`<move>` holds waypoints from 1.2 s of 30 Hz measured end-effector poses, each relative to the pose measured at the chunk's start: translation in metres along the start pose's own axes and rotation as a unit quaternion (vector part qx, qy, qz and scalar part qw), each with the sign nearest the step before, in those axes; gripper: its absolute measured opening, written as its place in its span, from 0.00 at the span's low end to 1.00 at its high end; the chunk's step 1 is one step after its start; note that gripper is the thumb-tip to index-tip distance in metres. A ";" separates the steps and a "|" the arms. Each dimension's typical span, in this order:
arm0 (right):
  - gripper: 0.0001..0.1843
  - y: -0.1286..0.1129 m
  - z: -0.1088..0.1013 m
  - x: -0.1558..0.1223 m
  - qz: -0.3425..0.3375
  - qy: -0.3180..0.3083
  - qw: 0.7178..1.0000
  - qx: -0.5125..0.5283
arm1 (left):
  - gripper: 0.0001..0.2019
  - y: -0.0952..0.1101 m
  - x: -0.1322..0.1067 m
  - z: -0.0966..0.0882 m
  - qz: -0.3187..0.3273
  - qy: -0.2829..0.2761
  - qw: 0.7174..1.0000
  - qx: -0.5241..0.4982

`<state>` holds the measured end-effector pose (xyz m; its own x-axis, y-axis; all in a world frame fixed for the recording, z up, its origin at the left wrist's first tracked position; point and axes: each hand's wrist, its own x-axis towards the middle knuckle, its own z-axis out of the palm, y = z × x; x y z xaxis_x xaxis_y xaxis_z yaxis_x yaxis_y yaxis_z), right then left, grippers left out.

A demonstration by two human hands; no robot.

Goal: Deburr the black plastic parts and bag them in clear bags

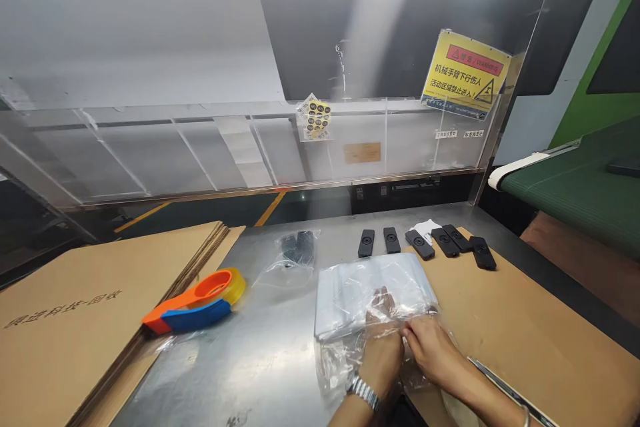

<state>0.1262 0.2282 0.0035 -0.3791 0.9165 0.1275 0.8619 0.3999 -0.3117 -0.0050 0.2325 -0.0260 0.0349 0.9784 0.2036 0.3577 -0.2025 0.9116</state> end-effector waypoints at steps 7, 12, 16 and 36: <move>0.11 -0.022 -0.018 -0.042 -0.079 0.004 0.990 0.114 | 0.17 0.023 -0.050 -0.014 -0.178 -0.035 0.947 -0.266; 0.10 -0.029 -0.021 -0.069 -0.132 -0.008 0.979 0.153 | 0.04 0.043 -0.067 -0.015 -0.329 0.077 0.771 -0.540; 0.15 -0.023 -0.022 -0.084 -0.094 0.015 0.983 0.160 | 0.05 0.046 -0.081 -0.017 -0.366 0.118 0.745 -0.545; 0.10 -0.047 -0.026 -0.108 0.098 0.059 0.927 0.358 | 0.15 0.050 -0.149 0.005 -0.266 0.059 0.852 -0.447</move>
<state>0.1358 0.1108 0.0288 -0.1633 0.9823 0.0923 0.4502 0.1574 -0.8789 0.0120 0.0768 -0.0124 -0.0231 0.9410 -0.3375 -0.5614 0.2672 0.7832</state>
